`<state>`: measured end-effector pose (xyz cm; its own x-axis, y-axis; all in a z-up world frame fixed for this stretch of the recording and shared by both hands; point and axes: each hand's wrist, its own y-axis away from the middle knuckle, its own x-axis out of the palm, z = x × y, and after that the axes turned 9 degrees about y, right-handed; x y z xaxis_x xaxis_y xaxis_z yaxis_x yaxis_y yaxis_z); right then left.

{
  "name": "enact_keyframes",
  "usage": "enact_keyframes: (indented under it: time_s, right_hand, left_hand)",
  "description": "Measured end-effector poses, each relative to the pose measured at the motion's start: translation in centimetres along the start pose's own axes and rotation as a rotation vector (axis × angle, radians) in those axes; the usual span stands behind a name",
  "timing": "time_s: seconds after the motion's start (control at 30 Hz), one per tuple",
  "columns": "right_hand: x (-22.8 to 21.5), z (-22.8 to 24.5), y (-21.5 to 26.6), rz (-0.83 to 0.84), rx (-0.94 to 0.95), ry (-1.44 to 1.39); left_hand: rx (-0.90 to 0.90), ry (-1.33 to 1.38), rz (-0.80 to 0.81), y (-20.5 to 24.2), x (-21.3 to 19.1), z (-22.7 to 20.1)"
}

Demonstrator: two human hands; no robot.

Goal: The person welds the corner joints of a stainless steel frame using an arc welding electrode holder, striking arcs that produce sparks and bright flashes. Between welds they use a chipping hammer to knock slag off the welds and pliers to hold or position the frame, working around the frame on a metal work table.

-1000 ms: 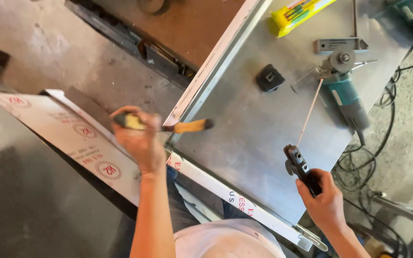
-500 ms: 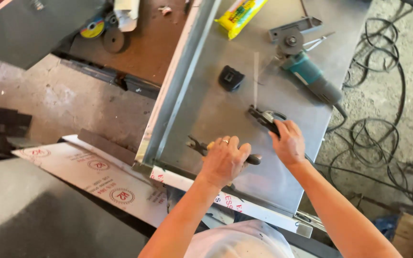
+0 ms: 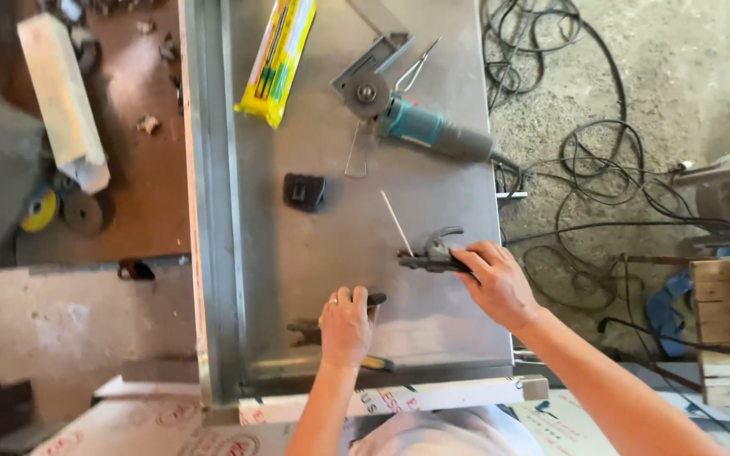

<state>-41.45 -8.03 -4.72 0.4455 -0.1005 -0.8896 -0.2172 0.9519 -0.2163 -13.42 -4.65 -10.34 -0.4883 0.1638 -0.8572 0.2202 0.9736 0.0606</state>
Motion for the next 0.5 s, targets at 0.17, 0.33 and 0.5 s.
enact_keyframes:
  time_s: [0.17,0.33,0.5]
  right_hand:
    - [0.9,1.0,-1.7,-0.02,0.02,0.043]
    - [6.3,1.2,-4.3,0.04,0.02,0.057]
    - [9.0,0.6,-3.8,0.016,0.019,0.101]
  left_hand:
    - [0.033,0.113,-0.166,-0.5,0.2,0.6]
    - [-0.015,0.044,-0.135,-1.1,-0.9,0.9]
    - [-0.065,-0.029,-0.133,-1.1,-0.7,0.3]
